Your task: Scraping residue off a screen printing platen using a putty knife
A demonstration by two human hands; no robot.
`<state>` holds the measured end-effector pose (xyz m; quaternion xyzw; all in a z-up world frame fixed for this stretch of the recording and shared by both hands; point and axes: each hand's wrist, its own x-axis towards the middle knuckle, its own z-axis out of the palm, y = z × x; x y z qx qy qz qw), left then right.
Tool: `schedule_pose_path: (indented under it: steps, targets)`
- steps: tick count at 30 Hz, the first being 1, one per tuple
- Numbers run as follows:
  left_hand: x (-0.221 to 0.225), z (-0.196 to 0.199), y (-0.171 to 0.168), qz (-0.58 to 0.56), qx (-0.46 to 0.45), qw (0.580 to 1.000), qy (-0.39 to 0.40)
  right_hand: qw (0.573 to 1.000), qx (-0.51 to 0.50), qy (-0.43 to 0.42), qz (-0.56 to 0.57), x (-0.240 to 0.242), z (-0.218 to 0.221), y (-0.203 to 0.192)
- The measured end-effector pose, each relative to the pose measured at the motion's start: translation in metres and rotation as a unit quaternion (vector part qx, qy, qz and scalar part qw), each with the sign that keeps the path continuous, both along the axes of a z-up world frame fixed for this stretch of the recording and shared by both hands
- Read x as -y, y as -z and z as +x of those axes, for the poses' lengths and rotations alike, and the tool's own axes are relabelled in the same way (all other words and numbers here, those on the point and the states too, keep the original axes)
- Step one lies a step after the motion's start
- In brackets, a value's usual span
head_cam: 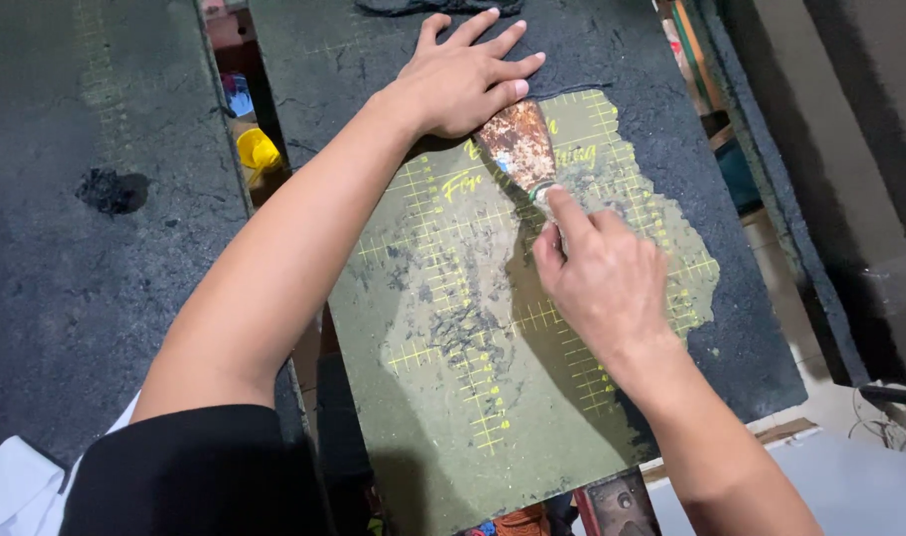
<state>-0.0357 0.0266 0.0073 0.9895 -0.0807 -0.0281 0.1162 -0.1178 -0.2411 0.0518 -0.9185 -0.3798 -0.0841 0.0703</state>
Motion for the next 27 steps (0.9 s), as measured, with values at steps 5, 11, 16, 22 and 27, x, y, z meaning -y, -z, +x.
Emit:
schedule_pose_path:
  steps: [5,11,16,22,27]
  targets:
    - [-0.001,0.001,0.004,0.007,0.015,1.000,-0.002,0.997,0.070,0.002,0.011,0.003,0.001,0.020]
    - [0.002,0.000,0.003,-0.006,-0.007,1.000,-0.023,0.998,0.034,-0.041,0.039,0.006,-0.006,-0.003]
    - [0.008,0.003,-0.011,-0.072,-0.073,0.992,-0.076,0.999,0.043,0.006,0.018,0.027,-0.033,-0.039]
    - [0.019,0.017,0.007,-0.020,0.071,0.992,-0.103,0.995,-0.030,0.073,-0.053,0.024,0.003,-0.037]
    - [0.016,0.023,0.018,-0.021,0.073,0.991,-0.108,0.996,-0.029,0.041,-0.073,0.012,0.018,-0.025]
